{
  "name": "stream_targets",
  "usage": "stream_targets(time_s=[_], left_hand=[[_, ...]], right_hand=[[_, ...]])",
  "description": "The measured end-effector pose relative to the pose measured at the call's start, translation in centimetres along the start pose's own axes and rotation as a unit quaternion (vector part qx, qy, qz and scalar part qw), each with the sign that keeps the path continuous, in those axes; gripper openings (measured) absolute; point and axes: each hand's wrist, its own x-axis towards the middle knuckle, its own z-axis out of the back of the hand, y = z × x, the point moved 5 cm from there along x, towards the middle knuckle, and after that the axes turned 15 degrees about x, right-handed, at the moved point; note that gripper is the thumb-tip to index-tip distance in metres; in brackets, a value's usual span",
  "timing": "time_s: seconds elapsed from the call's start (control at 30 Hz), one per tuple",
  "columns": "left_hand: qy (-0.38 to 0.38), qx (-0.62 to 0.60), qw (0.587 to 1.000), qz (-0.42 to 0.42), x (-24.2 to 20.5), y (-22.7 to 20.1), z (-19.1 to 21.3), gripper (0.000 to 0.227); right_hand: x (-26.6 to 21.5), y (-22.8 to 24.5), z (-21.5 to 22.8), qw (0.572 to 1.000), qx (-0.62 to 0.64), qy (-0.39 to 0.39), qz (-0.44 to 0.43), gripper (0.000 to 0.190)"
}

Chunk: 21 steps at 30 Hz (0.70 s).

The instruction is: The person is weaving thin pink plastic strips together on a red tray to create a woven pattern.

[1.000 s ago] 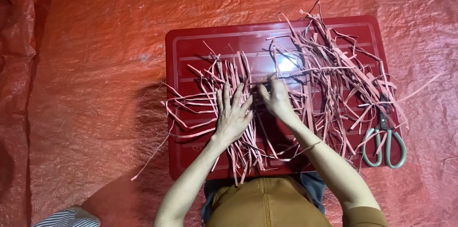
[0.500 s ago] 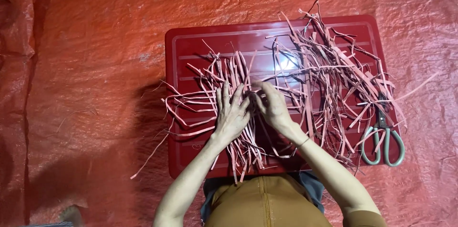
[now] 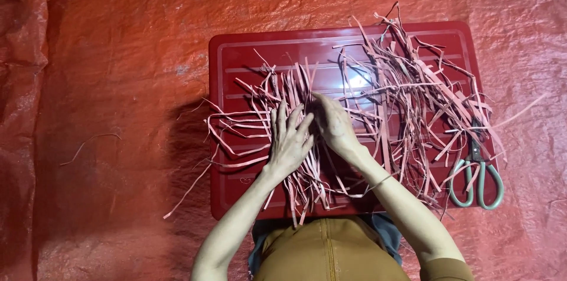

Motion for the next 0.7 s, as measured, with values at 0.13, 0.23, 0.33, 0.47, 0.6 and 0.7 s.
stream_targets(time_s=[0.13, 0.23, 0.33, 0.47, 0.6, 0.7], left_hand=[[-0.022, -0.125, 0.991, 0.038, 0.2, 0.7, 1.5, 0.042], [-0.05, -0.111, 0.992, 0.04, 0.4, 0.3, 5.0, 0.046], [0.02, -0.034, 0.999, 0.029, 0.1, -1.0, 6.3, 0.064], [0.095, 0.042, 0.994, 0.034, -0.5, -1.0, 4.0, 0.078], [0.151, 0.019, 0.988, 0.04, -1.0, -0.3, 3.5, 0.079], [0.145, 0.026, 0.989, 0.03, -1.1, 0.2, 3.5, 0.078]], right_hand=[[-0.1, 1.0, 2.4, 0.998, 0.004, -0.052, 0.042, 0.042], [-1.5, -1.5, 4.5, 0.994, -0.096, -0.041, 0.025, 0.029], [-2.6, -2.0, 6.1, 0.972, -0.23, 0.013, 0.039, 0.024], [-2.9, -2.4, 7.2, 0.945, -0.315, 0.08, -0.046, 0.023], [-2.6, -3.5, 8.5, 0.936, -0.326, 0.091, -0.098, 0.029], [-2.1, -2.4, 9.9, 0.94, -0.321, 0.071, -0.094, 0.03]])
